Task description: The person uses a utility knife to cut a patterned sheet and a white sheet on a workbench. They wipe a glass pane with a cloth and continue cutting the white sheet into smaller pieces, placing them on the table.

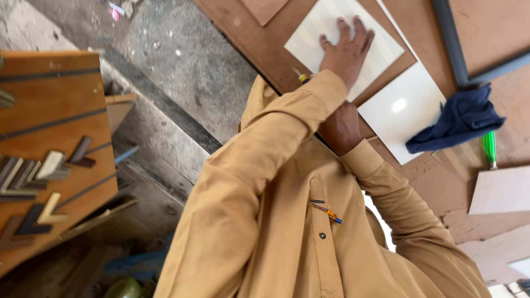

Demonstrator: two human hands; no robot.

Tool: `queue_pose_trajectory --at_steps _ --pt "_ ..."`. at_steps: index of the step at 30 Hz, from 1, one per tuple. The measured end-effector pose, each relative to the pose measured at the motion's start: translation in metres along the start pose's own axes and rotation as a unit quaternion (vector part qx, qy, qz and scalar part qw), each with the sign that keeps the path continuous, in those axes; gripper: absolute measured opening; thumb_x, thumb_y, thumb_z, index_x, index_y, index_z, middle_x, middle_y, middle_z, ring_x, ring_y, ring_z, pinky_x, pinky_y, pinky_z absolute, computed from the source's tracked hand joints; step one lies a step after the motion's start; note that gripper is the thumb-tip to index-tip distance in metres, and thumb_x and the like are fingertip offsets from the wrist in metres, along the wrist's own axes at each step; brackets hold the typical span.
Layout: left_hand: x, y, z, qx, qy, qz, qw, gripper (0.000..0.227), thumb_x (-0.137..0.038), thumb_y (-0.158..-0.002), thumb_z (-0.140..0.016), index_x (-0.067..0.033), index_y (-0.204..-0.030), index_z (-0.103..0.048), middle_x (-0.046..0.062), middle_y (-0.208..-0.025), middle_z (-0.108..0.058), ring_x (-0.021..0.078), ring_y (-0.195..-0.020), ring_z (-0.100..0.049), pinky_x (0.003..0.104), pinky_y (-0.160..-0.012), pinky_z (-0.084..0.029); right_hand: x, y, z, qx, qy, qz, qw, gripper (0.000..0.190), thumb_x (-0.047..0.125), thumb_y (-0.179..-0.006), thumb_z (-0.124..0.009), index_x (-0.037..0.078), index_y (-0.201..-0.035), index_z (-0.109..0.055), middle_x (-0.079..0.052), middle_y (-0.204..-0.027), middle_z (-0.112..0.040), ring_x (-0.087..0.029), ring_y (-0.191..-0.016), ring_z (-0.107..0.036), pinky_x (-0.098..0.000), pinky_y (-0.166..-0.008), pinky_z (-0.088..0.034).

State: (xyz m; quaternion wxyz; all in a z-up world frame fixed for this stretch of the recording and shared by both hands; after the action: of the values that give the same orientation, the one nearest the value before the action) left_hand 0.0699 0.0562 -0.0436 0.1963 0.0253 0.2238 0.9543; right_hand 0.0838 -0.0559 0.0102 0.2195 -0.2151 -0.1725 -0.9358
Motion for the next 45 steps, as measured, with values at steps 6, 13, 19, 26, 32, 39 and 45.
queue_pose_trajectory --at_steps 6,13,19,26,32,39,45 --pt "-0.013 0.007 0.025 0.065 -0.125 0.041 0.989 0.059 -0.017 -0.097 -0.062 0.0058 -0.152 -0.054 0.023 -0.166 -0.021 0.0527 -0.148 -0.032 0.064 -0.098 -0.056 0.013 -0.017 0.011 -0.103 0.044 0.094 0.989 0.043 0.03 -0.102 -0.066 0.012 -0.139 -0.054 -0.008 -0.123 -0.067 -0.029 -0.103 -0.066 -0.0426 -0.081 -0.054" --pt "-0.008 0.035 0.04 0.179 -0.32 -0.015 0.93 0.11 0.013 -0.073 -0.08 -0.0032 -0.159 -0.013 0.025 -0.162 -0.018 0.0608 -0.146 -0.032 0.065 -0.101 -0.053 0.012 -0.016 0.006 -0.106 0.056 0.072 0.99 0.041 0.03 -0.099 -0.069 0.011 -0.133 -0.055 -0.01 -0.117 -0.067 -0.03 -0.099 -0.066 -0.0434 -0.079 -0.054" --pt "-0.01 0.024 0.027 0.192 -0.404 0.052 0.893 0.132 0.009 -0.081 -0.082 -0.0009 -0.157 0.026 0.039 -0.143 -0.059 0.0583 -0.143 -0.036 0.062 -0.112 -0.042 0.006 -0.023 0.012 -0.116 0.052 0.086 0.988 0.04 0.029 -0.097 -0.071 0.009 -0.129 -0.056 -0.012 -0.113 -0.066 -0.031 -0.096 -0.065 -0.0441 -0.078 -0.054" --pt "-0.018 0.017 0.003 0.188 -0.512 0.029 0.838 0.133 0.007 -0.082 -0.091 -0.0113 -0.161 0.014 0.025 -0.166 0.011 0.0559 -0.14 -0.037 0.057 -0.107 -0.053 0.002 -0.029 0.012 -0.117 0.038 0.082 0.989 0.038 0.029 -0.095 -0.073 0.008 -0.123 -0.057 -0.014 -0.108 -0.065 -0.033 -0.093 -0.065 -0.0449 -0.077 -0.053" --pt "-0.023 -0.004 -0.005 0.229 -0.43 0.008 0.873 0.115 0.012 -0.073 -0.086 -0.0085 -0.164 -0.018 0.023 -0.164 0.022 0.0619 -0.136 -0.045 0.062 -0.094 -0.061 0.002 -0.032 0.006 -0.109 0.022 0.093 0.989 0.037 0.029 -0.093 -0.075 0.006 -0.118 -0.058 -0.016 -0.103 -0.065 -0.034 -0.09 -0.064 -0.0456 -0.075 -0.053" --pt "-0.017 -0.027 0.007 0.124 -0.173 0.123 0.969 0.082 -0.019 -0.1 -0.051 -0.0134 -0.161 0.004 0.053 -0.13 -0.055 0.0651 -0.131 -0.05 0.068 -0.095 -0.05 -0.019 0.043 0.009 -0.068 -0.012 0.01 0.998 0.037 0.028 -0.091 -0.077 0.005 -0.113 -0.059 -0.018 -0.098 -0.064 -0.035 -0.086 -0.064 -0.0463 -0.074 -0.053" --pt "-0.002 -0.006 0.022 0.092 -0.205 0.004 0.974 0.087 -0.016 -0.091 -0.056 -0.0007 -0.161 -0.008 0.055 -0.125 -0.054 0.061 -0.11 -0.063 0.057 -0.074 -0.056 -0.063 0.101 0.022 -0.183 -0.29 -0.287 0.894 0.02 0.015 -0.11 -0.07 -0.001 -0.112 -0.058 -0.016 -0.091 -0.07 -0.022 -0.074 -0.068 -0.0371 -0.069 -0.054"
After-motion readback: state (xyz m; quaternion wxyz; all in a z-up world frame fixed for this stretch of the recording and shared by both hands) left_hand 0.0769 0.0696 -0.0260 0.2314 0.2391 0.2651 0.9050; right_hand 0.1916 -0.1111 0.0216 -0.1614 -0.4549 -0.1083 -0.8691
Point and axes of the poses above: each hand's wrist, its own y-axis away from the middle knuckle, its own z-axis out of the back of the hand, x = y × z, the point moved 6 cm from there along -y, towards the middle knuckle
